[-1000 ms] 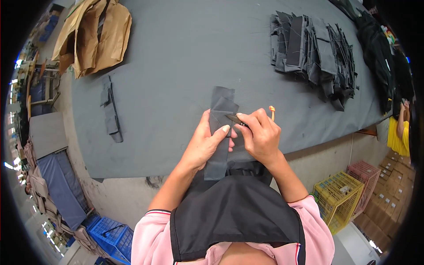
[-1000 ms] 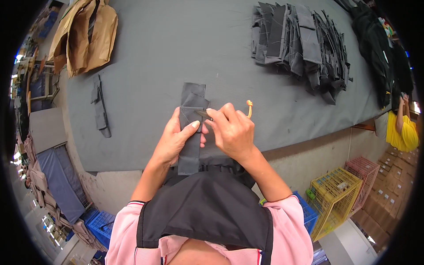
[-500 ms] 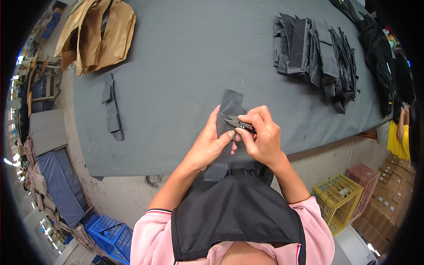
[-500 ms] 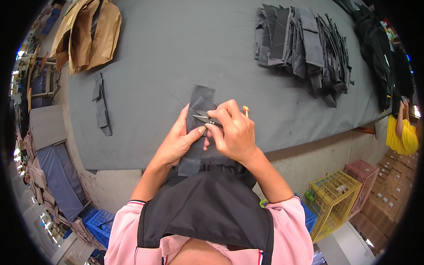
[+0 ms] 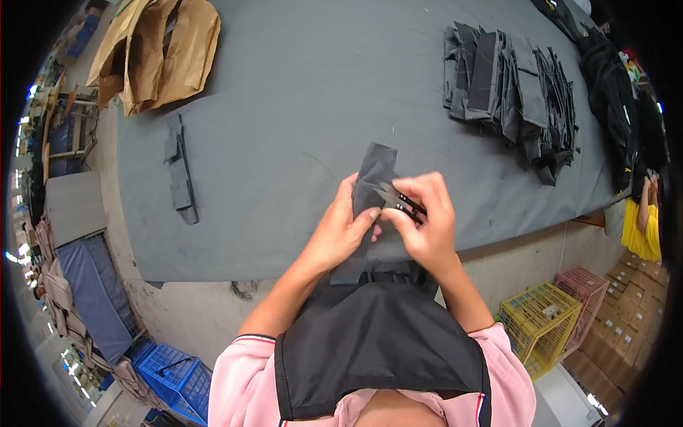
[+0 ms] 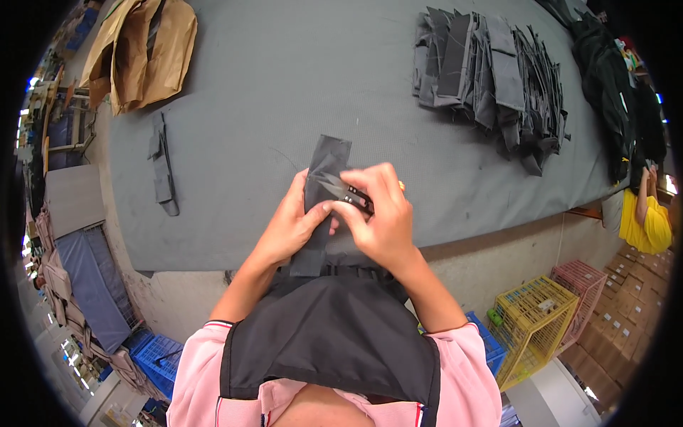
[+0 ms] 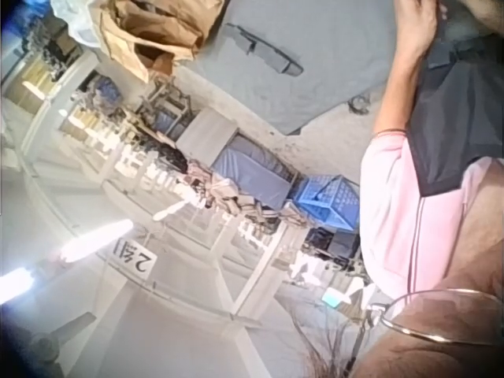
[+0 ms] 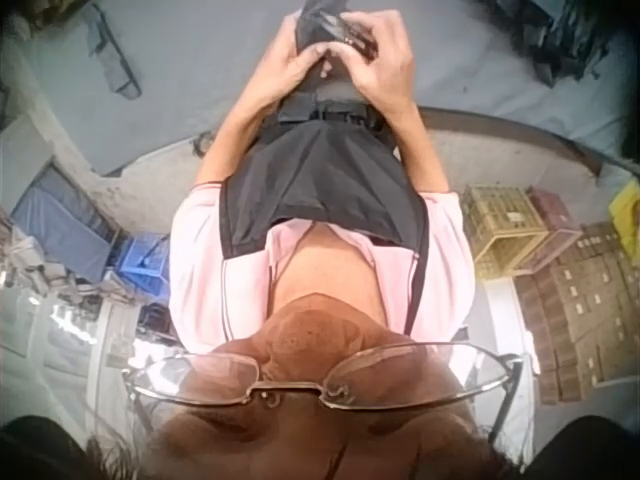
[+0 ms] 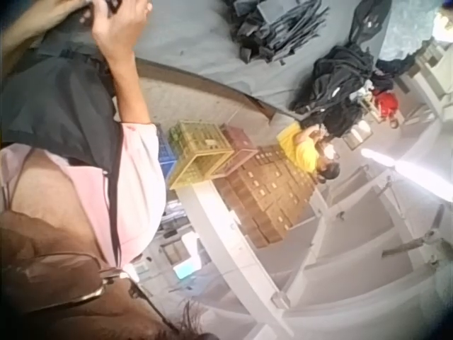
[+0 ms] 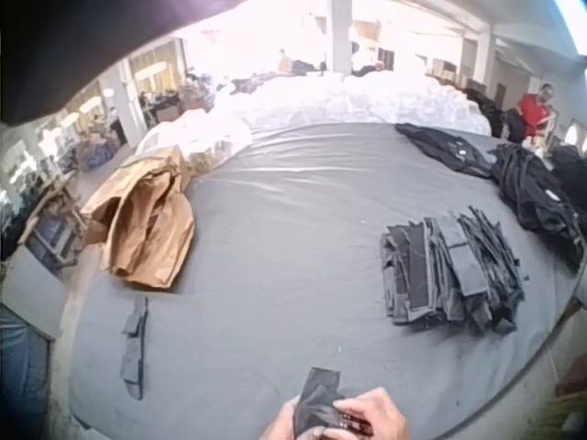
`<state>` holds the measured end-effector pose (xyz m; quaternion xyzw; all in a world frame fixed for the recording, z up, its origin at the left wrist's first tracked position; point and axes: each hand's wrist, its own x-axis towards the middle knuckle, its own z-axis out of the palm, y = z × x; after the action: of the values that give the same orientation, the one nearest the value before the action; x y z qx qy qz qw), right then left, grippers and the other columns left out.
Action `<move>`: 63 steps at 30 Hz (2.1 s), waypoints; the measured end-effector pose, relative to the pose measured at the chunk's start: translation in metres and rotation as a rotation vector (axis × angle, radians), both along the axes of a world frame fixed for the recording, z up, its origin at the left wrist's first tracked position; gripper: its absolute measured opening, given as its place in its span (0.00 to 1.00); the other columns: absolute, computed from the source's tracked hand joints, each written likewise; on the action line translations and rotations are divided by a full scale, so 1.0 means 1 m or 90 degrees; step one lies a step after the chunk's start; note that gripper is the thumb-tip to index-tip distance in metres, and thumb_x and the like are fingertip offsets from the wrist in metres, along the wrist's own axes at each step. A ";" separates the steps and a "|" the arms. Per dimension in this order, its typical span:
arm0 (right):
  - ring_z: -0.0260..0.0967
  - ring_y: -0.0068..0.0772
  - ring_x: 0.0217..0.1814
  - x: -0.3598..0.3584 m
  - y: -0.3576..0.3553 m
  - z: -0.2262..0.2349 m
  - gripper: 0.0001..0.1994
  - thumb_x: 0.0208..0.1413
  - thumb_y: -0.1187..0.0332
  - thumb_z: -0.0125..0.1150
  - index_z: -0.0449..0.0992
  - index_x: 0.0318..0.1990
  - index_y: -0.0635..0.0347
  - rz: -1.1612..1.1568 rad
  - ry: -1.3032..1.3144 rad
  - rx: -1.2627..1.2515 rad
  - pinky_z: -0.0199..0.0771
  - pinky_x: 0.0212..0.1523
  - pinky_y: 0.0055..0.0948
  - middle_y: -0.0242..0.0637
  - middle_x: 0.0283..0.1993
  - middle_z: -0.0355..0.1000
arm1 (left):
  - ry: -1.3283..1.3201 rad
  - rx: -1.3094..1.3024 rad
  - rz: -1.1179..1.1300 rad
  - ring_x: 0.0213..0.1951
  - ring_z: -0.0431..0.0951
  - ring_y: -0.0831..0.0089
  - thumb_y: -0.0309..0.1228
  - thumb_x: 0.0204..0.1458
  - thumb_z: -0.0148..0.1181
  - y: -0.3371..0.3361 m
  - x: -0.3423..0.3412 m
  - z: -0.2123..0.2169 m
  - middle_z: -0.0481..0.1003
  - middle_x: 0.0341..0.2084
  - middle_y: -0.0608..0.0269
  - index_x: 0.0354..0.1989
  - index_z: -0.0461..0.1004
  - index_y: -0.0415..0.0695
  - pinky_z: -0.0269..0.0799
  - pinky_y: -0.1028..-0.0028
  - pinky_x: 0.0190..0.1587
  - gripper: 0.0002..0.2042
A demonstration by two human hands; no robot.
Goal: Manually trimming loose threads from black industrial fabric pieces using small snips.
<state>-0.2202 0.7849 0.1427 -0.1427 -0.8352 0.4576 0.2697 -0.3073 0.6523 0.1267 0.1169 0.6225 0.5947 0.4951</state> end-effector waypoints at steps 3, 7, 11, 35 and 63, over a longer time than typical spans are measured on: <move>0.60 0.20 0.23 -0.003 0.008 -0.022 0.10 0.42 0.79 0.65 0.70 0.32 0.64 0.051 -0.167 -0.312 0.66 0.23 0.22 0.31 0.28 0.62 | -0.031 0.007 -0.014 0.34 0.76 0.74 0.27 0.57 0.53 -0.002 0.004 -0.003 0.73 0.38 0.58 0.59 0.53 0.35 0.74 0.75 0.38 0.23; 0.62 0.21 0.21 0.004 -0.011 -0.017 0.10 0.39 0.85 0.62 0.70 0.27 0.62 -0.030 0.006 -0.040 0.66 0.18 0.22 0.31 0.24 0.62 | -0.240 0.060 0.060 0.35 0.76 0.74 0.36 0.57 0.56 -0.015 0.011 -0.002 0.73 0.39 0.59 0.54 0.60 0.39 0.75 0.74 0.39 0.21; 0.65 0.24 0.20 0.011 -0.026 -0.030 0.12 0.34 0.86 0.60 0.71 0.28 0.62 0.018 0.005 -0.060 0.66 0.19 0.22 0.33 0.25 0.65 | -0.116 -0.008 0.124 0.32 0.77 0.74 0.45 0.57 0.54 -0.017 0.027 -0.018 0.74 0.39 0.56 0.49 0.62 0.35 0.73 0.76 0.32 0.24; 0.62 0.19 0.28 -0.006 -0.026 -0.026 0.07 0.50 0.77 0.61 0.70 0.36 0.63 0.037 -0.144 -0.424 0.66 0.29 0.22 0.30 0.30 0.64 | -0.143 0.019 0.064 0.24 0.75 0.76 0.44 0.58 0.50 -0.020 0.011 -0.004 0.73 0.30 0.57 0.52 0.59 0.38 0.73 0.77 0.28 0.23; 0.63 0.29 0.19 0.015 -0.021 0.000 0.16 0.39 0.73 0.67 0.75 0.40 0.58 -0.008 -0.095 0.176 0.62 0.21 0.27 0.31 0.28 0.63 | -0.068 0.127 0.244 0.52 0.65 0.77 0.30 0.60 0.49 -0.012 0.022 0.000 0.64 0.53 0.63 0.62 0.53 0.45 0.64 0.74 0.55 0.22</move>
<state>-0.2050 0.7643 0.1428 -0.1430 -0.9070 0.3249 0.2265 -0.2848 0.6401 0.1263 0.0132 0.5445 0.7417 0.3915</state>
